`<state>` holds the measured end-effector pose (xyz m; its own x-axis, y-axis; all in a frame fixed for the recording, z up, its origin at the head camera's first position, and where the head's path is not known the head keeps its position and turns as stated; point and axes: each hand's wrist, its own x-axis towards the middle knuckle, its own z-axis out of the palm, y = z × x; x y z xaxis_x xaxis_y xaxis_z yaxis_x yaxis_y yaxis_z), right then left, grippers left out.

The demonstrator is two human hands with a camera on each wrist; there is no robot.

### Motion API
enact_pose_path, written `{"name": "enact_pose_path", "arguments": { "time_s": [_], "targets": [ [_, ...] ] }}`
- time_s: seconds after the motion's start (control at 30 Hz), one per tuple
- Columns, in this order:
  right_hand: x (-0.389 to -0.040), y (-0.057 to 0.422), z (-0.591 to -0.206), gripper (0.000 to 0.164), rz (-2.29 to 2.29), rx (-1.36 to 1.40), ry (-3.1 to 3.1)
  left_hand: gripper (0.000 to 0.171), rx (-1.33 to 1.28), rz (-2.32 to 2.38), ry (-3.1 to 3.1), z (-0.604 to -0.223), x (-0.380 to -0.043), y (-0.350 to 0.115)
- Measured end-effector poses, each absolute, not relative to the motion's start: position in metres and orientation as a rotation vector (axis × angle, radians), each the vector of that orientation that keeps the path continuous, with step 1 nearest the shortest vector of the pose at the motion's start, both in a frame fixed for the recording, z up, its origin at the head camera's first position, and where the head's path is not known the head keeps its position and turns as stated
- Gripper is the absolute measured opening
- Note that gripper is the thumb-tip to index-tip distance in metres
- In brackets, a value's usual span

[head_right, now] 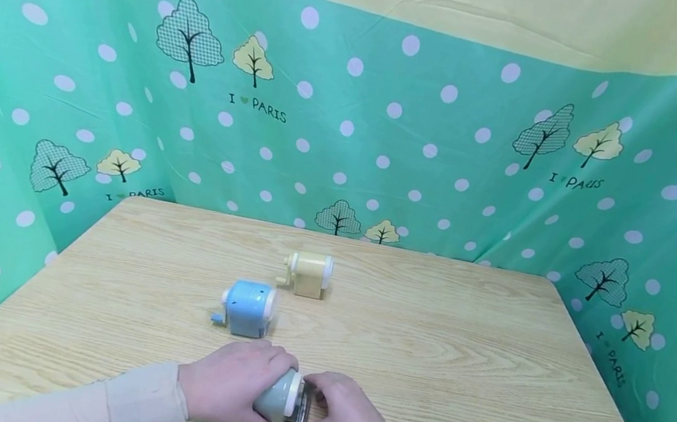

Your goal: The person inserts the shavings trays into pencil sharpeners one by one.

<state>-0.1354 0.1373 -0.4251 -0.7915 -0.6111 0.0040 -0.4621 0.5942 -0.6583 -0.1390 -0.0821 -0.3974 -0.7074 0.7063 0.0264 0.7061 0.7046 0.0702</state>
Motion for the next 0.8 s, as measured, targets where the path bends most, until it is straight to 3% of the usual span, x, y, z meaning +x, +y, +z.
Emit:
{"name": "enact_pose_path", "arguments": {
  "time_s": [0.8],
  "targets": [
    [-0.1361, 0.1272, -0.4268, 0.050, -1.017, -0.877, 2.562, 0.055, 1.181, 0.142, 2.890, -0.3988, -0.1396, -0.0818]
  ]
}}
